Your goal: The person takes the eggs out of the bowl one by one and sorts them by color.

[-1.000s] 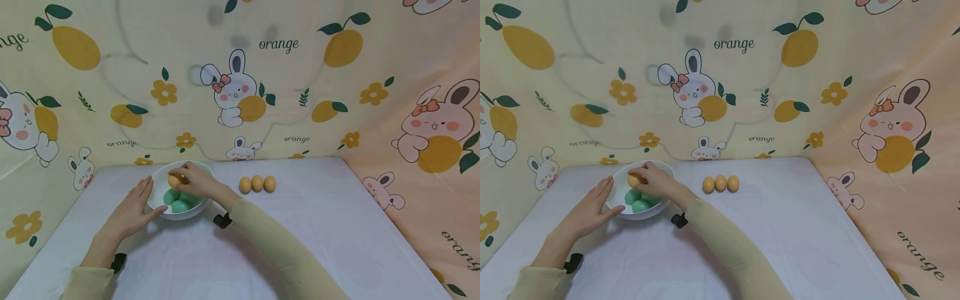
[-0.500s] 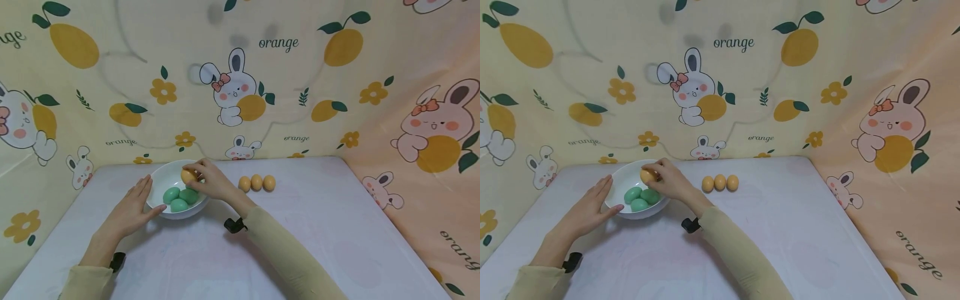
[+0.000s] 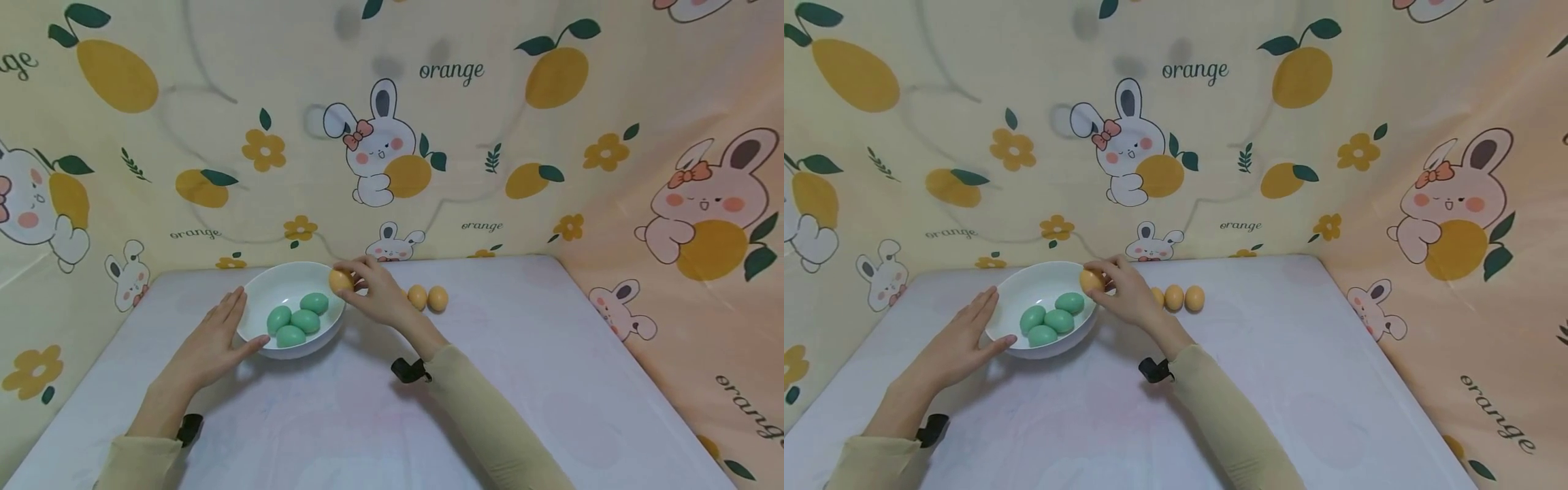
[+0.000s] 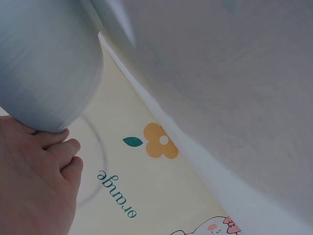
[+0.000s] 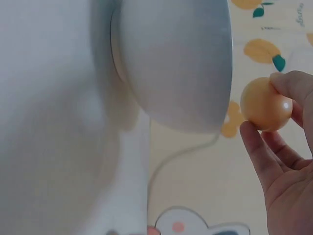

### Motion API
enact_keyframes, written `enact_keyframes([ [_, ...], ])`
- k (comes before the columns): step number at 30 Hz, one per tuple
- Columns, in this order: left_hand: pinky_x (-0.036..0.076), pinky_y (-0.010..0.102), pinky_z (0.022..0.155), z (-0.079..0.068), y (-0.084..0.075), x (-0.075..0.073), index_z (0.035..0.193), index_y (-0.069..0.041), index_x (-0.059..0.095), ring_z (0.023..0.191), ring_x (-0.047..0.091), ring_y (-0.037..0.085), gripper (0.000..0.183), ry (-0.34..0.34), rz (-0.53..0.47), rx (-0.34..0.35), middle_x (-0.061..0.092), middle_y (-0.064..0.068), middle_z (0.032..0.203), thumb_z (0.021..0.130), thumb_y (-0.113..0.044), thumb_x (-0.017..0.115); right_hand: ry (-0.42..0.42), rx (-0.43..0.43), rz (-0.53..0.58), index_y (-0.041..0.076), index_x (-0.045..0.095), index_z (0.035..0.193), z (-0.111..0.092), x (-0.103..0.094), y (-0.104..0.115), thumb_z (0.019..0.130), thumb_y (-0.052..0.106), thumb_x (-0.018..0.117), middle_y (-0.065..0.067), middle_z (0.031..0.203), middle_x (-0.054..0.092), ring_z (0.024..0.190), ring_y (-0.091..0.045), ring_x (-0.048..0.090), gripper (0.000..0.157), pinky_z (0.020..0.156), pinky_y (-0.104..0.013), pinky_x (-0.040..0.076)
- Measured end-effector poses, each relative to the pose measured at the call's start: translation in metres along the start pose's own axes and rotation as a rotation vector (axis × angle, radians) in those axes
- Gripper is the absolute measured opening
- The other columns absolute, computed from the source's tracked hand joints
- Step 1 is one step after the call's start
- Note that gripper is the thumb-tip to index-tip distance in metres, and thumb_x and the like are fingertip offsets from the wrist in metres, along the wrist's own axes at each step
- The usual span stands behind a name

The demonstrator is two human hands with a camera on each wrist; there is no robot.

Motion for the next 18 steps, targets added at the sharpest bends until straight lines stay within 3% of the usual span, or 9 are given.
enact_keyframes([
  [18, 0.017, 0.064, 0.126, -0.001, -0.001, 0.0, 0.162, 0.008, 0.009, 0.156, 0.012, 0.049, 0.109, -0.018, -0.013, 0.025, 0.01, 0.028, 0.171, 0.098, -0.067, 0.055, -0.139, 0.115, -0.056, 0.011, 0.066, 0.137, -0.042, -0.06, -0.037, 0.095, 0.012, 0.077, -0.013, 0.124, 0.055, 0.102, -0.024, 0.067, 0.044, 0.091, -0.031, 0.061],
])
Point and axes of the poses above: each hand's wrist, its own z-axis towards the middle knuckle, its own x-axis out of the palm, y = z × x, the point moved 5 cm from there along z, towards the middle knuckle
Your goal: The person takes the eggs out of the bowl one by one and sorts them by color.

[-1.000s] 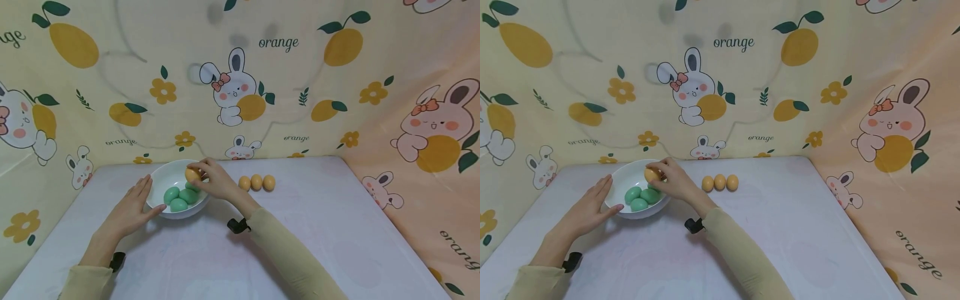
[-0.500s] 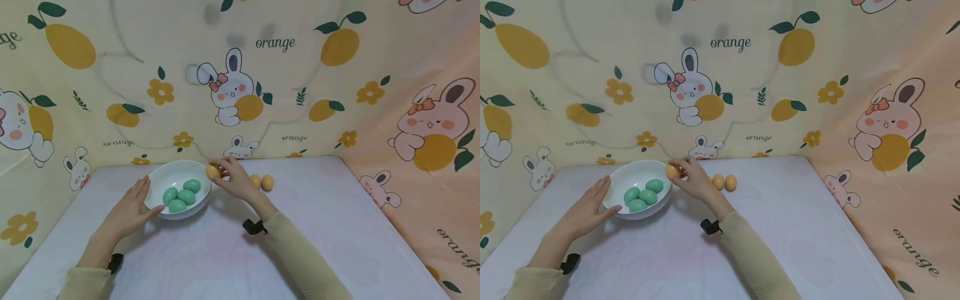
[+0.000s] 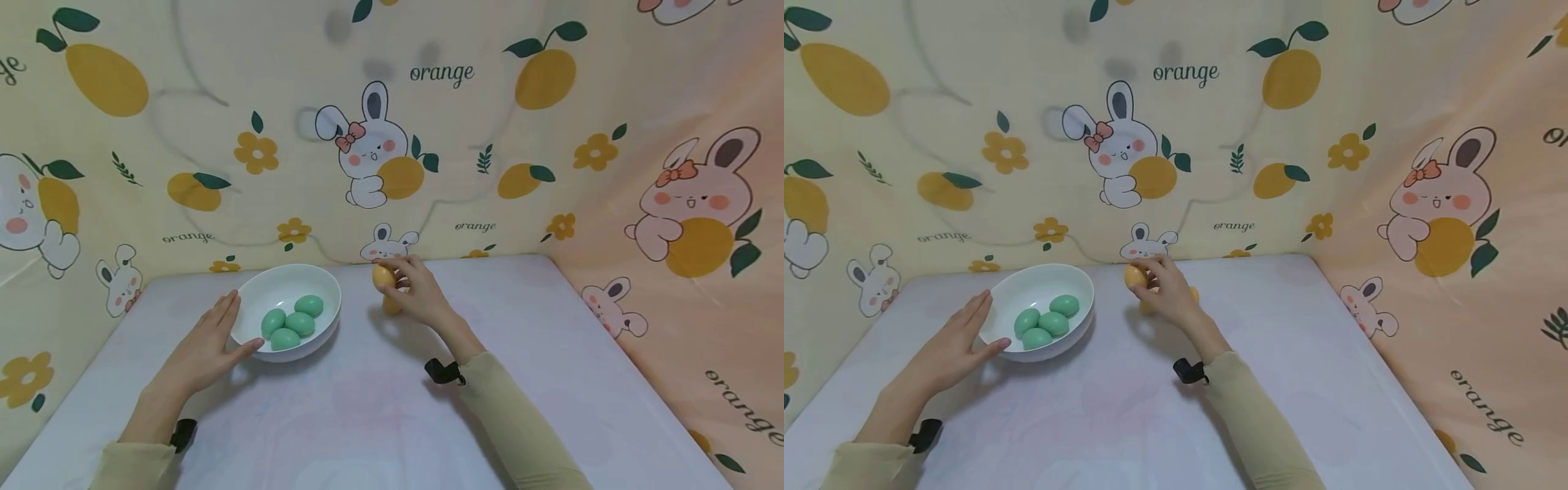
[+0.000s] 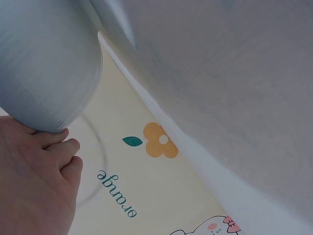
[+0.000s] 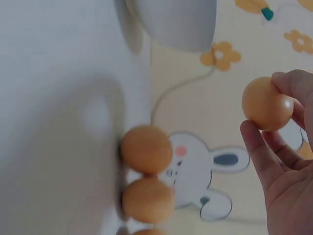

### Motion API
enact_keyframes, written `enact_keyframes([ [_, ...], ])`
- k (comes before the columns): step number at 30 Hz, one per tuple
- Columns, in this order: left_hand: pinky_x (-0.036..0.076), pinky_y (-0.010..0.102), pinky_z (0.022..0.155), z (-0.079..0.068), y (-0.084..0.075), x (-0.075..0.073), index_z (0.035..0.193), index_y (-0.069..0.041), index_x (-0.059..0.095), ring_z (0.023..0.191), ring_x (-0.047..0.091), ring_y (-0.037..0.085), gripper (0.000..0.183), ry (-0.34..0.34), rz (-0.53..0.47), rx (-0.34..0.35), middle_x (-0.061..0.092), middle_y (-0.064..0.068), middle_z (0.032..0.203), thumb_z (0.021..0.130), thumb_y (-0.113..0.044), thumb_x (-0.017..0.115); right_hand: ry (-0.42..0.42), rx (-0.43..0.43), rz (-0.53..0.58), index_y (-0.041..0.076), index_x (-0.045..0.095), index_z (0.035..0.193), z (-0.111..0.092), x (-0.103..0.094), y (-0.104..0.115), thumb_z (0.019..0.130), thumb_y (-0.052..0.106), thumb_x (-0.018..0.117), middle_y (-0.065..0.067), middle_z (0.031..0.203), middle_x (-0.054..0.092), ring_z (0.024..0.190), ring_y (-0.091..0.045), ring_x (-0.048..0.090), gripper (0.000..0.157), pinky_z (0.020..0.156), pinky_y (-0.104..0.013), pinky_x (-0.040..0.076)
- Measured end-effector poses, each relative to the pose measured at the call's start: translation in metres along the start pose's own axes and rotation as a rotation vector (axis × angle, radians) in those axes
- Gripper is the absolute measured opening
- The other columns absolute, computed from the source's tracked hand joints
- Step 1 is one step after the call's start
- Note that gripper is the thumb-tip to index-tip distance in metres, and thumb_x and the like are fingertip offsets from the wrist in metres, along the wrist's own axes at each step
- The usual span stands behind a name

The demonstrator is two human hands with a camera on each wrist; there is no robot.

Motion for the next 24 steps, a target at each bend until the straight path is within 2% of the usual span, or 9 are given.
enact_keyframes([
  [9, 0.017, 0.064, 0.125, 0.0, -0.001, -0.001, 0.162, 0.008, 0.009, 0.156, 0.011, 0.049, 0.108, 0.0, 0.0, 0.01, 0.01, 0.029, 0.17, 0.099, -0.066, 0.055, -0.025, 0.094, -0.037, 0.01, 0.063, 0.139, -0.016, -0.026, -0.028, 0.094, 0.01, 0.076, -0.014, 0.128, 0.055, 0.106, -0.027, 0.065, 0.046, 0.094, -0.037, 0.06],
  [17, 0.016, 0.063, 0.126, 0.001, -0.001, -0.003, 0.162, 0.009, 0.009, 0.157, 0.011, 0.049, 0.108, 0.006, -0.002, 0.016, 0.008, 0.028, 0.171, 0.099, -0.065, 0.056, -0.066, 0.132, -0.077, 0.009, 0.064, 0.138, -0.022, -0.047, -0.045, 0.093, 0.009, 0.077, -0.017, 0.123, 0.055, 0.104, -0.031, 0.065, 0.047, 0.093, -0.041, 0.061],
  [24, 0.017, 0.064, 0.126, 0.001, 0.0, -0.002, 0.162, 0.009, 0.01, 0.156, 0.011, 0.049, 0.108, 0.005, 0.002, 0.009, 0.01, 0.029, 0.17, 0.099, -0.066, 0.056, -0.076, 0.207, -0.1, 0.01, 0.064, 0.138, -0.027, -0.064, -0.061, 0.095, 0.013, 0.077, -0.017, 0.124, 0.056, 0.104, -0.034, 0.068, 0.046, 0.094, -0.045, 0.06],
])
Point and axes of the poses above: each hand's wrist, its own z-axis towards the middle knuckle, its own x-axis out of the palm, y = z × x, the point moved 5 cm from there along z, towards the middle knuckle
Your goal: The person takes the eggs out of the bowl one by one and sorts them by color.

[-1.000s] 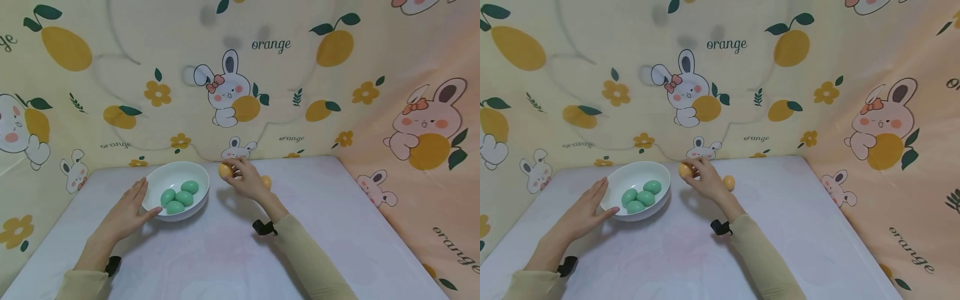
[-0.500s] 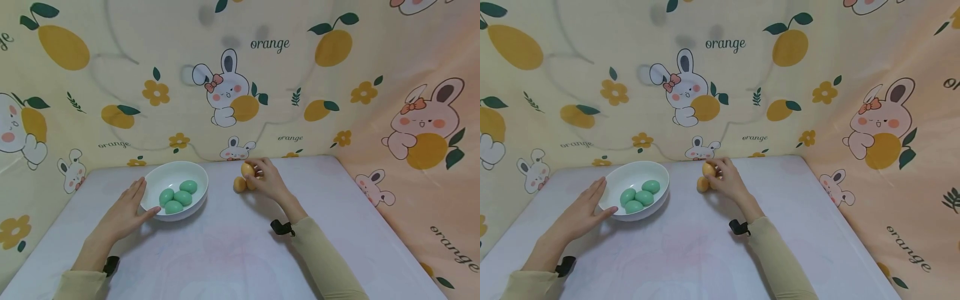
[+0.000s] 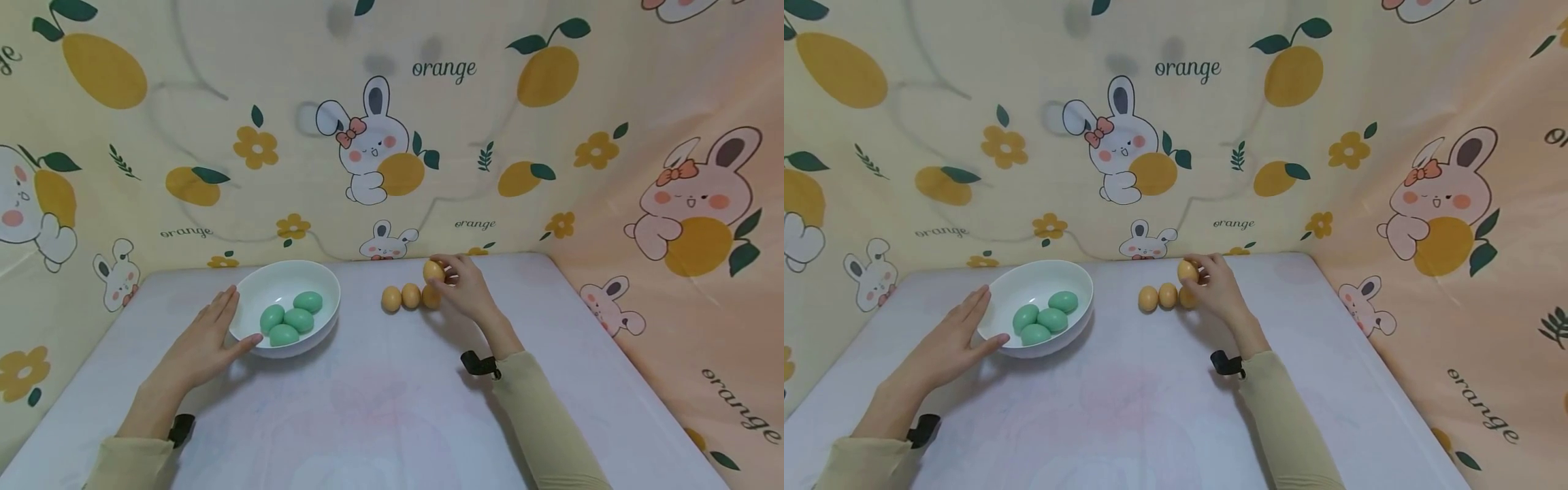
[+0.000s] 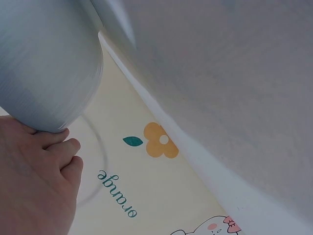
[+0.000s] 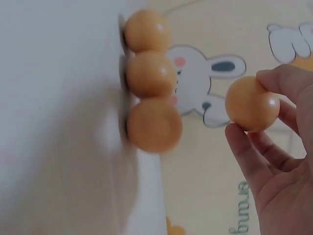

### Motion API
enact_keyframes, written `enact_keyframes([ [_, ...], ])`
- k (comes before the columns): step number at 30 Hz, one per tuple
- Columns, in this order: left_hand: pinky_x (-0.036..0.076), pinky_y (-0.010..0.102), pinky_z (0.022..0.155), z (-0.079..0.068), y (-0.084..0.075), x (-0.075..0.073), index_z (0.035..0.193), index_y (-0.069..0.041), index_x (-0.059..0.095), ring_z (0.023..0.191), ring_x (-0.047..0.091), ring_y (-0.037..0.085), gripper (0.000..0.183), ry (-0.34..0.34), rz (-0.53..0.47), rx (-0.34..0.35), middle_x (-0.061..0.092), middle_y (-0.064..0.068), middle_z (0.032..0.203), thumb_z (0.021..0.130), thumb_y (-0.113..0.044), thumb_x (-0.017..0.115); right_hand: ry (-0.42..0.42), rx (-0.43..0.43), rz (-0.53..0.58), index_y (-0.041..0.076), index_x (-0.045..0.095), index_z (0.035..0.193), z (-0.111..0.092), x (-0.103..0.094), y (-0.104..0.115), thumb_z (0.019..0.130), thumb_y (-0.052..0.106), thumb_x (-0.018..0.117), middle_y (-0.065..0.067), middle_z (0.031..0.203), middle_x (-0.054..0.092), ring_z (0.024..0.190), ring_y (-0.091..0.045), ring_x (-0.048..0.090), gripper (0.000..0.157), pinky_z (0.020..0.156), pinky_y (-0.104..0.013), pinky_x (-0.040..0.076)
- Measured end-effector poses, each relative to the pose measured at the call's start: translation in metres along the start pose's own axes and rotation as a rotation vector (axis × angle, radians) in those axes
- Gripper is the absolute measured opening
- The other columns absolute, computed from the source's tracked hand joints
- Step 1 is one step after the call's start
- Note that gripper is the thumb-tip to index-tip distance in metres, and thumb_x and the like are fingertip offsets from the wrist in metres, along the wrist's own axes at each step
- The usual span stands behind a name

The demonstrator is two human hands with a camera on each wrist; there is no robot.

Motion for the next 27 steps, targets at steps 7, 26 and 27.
enact_keyframes([
  [7, 0.017, 0.066, 0.125, 0.0, 0.001, 0.002, 0.162, 0.009, 0.009, 0.157, 0.01, 0.049, 0.107, 0.014, 0.002, -0.014, 0.008, 0.029, 0.171, 0.099, -0.063, 0.058, 0.014, 0.072, 0.01, 0.01, 0.062, 0.141, -0.004, -0.013, -0.021, 0.095, 0.015, 0.077, -0.019, 0.126, 0.054, 0.107, -0.037, 0.066, 0.048, 0.092, -0.048, 0.058],
  [26, 0.017, 0.065, 0.125, 0.0, -0.001, -0.001, 0.162, 0.01, 0.011, 0.156, 0.011, 0.049, 0.109, 0.002, -0.002, -0.001, 0.01, 0.029, 0.17, 0.099, -0.067, 0.055, 0.207, 0.218, -0.11, 0.004, 0.058, 0.144, -0.015, -0.017, -0.053, 0.099, 0.02, 0.069, -0.023, 0.126, 0.058, 0.116, -0.039, 0.059, 0.049, 0.094, -0.051, 0.054],
  [27, 0.017, 0.065, 0.125, -0.001, -0.002, -0.001, 0.162, 0.01, 0.011, 0.156, 0.011, 0.049, 0.109, 0.002, -0.001, -0.002, 0.01, 0.029, 0.17, 0.098, -0.067, 0.055, 0.216, 0.225, -0.112, 0.004, 0.058, 0.145, -0.016, -0.016, -0.053, 0.099, 0.021, 0.069, -0.023, 0.126, 0.059, 0.117, -0.039, 0.058, 0.05, 0.094, -0.05, 0.054],
])
Point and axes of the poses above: each hand's wrist, its own z-axis towards the middle knuckle, its own x-axis out of the palm, y = z × x, the point moved 5 cm from there along z, towards the middle knuckle
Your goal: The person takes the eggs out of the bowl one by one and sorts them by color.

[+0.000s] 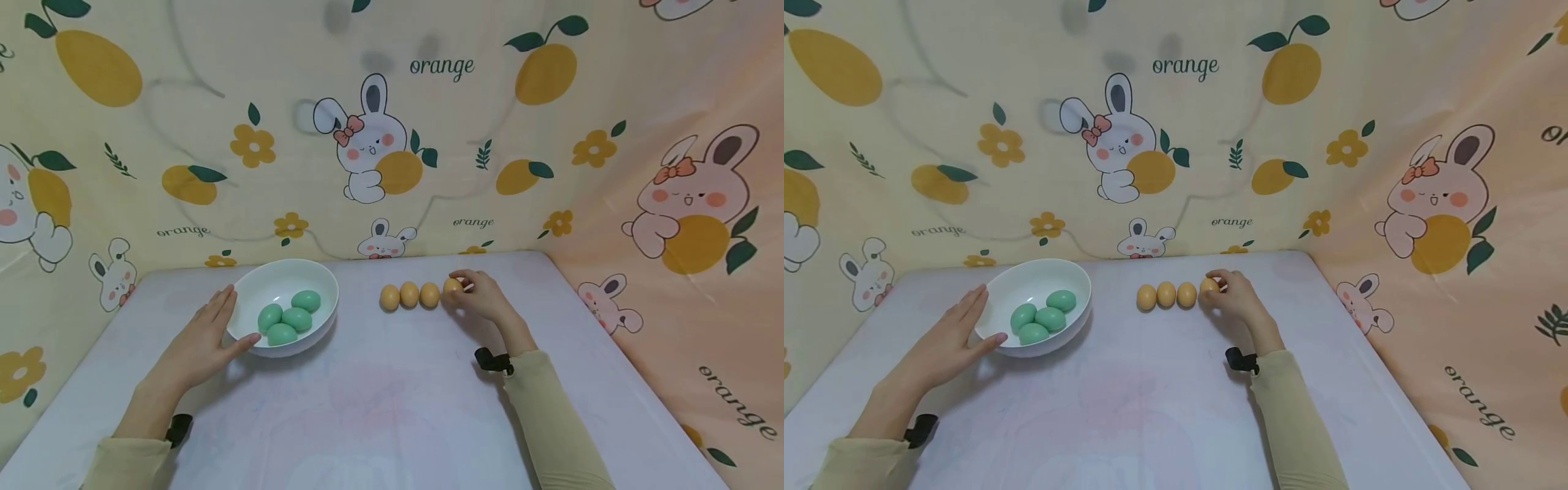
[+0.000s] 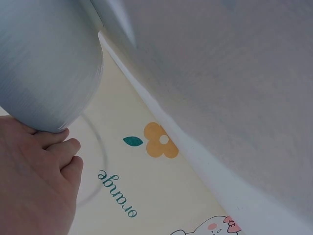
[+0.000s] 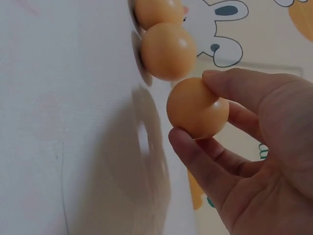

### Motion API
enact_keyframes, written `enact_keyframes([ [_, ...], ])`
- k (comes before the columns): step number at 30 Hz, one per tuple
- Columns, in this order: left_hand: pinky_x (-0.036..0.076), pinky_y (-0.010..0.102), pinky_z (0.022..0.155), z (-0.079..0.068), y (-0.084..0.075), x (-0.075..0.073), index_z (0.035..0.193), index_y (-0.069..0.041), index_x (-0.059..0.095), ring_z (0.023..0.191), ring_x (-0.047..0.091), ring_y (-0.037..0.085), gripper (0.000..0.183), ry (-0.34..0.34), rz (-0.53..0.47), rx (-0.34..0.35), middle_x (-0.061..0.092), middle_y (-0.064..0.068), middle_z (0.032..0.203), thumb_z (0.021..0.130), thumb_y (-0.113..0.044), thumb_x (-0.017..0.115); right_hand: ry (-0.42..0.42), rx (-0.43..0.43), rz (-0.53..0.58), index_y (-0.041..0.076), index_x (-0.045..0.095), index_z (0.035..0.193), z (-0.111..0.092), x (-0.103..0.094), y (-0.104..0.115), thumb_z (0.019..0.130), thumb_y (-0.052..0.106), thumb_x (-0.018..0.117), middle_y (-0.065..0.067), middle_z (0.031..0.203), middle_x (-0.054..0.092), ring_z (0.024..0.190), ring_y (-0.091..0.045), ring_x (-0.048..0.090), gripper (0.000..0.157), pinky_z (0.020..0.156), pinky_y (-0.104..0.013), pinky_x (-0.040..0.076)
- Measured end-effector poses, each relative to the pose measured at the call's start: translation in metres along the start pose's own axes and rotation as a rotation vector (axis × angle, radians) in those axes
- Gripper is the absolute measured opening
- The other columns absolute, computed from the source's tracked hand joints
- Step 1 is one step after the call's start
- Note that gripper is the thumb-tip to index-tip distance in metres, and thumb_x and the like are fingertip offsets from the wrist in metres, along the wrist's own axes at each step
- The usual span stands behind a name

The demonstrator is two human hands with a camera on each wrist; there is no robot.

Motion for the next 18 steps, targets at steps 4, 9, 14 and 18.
enact_keyframes([
  [4, 0.017, 0.064, 0.126, -0.0002, 0.0, 0.0001, 0.162, 0.01, 0.01, 0.156, 0.012, 0.049, 0.109, 0.001, 0.0, -0.001, 0.01, 0.03, 0.17, 0.098, -0.067, 0.055, 0.021, 0.036, -0.008, 0.005, 0.057, 0.146, 0.0012, 0.0029, -0.0019, 0.099, 0.026, 0.071, -0.023, 0.127, 0.059, 0.117, -0.038, 0.057, 0.053, 0.093, -0.049, 0.053],
  [9, 0.016, 0.064, 0.126, -0.0003, 0.0005, 0.0007, 0.162, 0.009, 0.01, 0.156, 0.012, 0.049, 0.109, 0.004, 0.0, -0.005, 0.01, 0.03, 0.17, 0.098, -0.068, 0.055, 0.038, 0.059, -0.029, 0.007, 0.057, 0.147, 0.0034, 0.0071, -0.0047, 0.1, 0.029, 0.07, -0.021, 0.126, 0.06, 0.115, -0.036, 0.057, 0.053, 0.092, -0.047, 0.052],
  [14, 0.015, 0.064, 0.126, 0.0, 0.001, 0.0007, 0.162, 0.009, 0.01, 0.156, 0.011, 0.049, 0.109, 0.001, -0.001, -0.002, 0.01, 0.029, 0.17, 0.099, -0.067, 0.054, 0.045, 0.065, -0.032, 0.007, 0.058, 0.146, 0.0045, 0.0089, -0.0059, 0.1, 0.03, 0.07, -0.02, 0.125, 0.06, 0.112, -0.035, 0.056, 0.053, 0.09, -0.045, 0.052],
  [18, 0.014, 0.063, 0.127, 0.0, 0.0014, 0.0009, 0.162, 0.009, 0.01, 0.156, 0.011, 0.049, 0.108, -0.002, -0.004, 0.003, 0.009, 0.029, 0.17, 0.099, -0.065, 0.056, 0.05, 0.065, -0.037, 0.007, 0.058, 0.146, 0.0051, 0.0098, -0.0063, 0.1, 0.027, 0.069, -0.02, 0.124, 0.06, 0.111, -0.034, 0.057, 0.051, 0.089, -0.045, 0.052],
])
Point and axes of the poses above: each hand's wrist, its own z-axis towards the middle knuckle, its own x-axis out of the palm, y = z × x, the point moved 5 cm from there along z, towards the middle knuckle
